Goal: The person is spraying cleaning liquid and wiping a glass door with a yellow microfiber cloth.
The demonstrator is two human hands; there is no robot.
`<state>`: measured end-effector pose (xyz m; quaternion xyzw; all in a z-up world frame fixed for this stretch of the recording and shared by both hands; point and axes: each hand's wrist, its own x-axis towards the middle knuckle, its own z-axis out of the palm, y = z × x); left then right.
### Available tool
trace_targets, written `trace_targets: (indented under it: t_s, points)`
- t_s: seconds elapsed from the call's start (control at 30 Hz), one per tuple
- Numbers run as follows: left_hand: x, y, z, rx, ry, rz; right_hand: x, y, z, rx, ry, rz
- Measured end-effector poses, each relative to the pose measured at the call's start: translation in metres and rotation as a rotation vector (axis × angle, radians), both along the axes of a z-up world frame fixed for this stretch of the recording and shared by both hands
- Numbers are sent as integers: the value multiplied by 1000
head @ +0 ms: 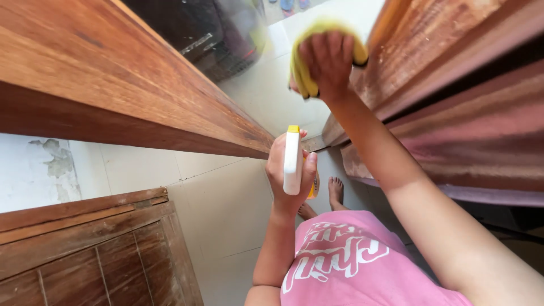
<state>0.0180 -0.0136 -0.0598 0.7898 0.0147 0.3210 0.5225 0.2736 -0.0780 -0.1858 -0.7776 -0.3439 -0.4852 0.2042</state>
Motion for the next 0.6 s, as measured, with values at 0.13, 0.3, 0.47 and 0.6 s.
trace_targets:
  t_s: [0.13,0.3,0.47,0.6]
  points:
    - [-1,5,-5,-98,67,53,-5,-16,-79,-288,-219,28]
    - [-6,6,-12,-52,45,93,-9,-12,0,-358,-313,71]
    - [-12,-1,-25,11,-17,120,-20,18,136,-318,-282,175]
    - [-13,1,-37,-118,20,157,-29,39,106,-224,-314,173]
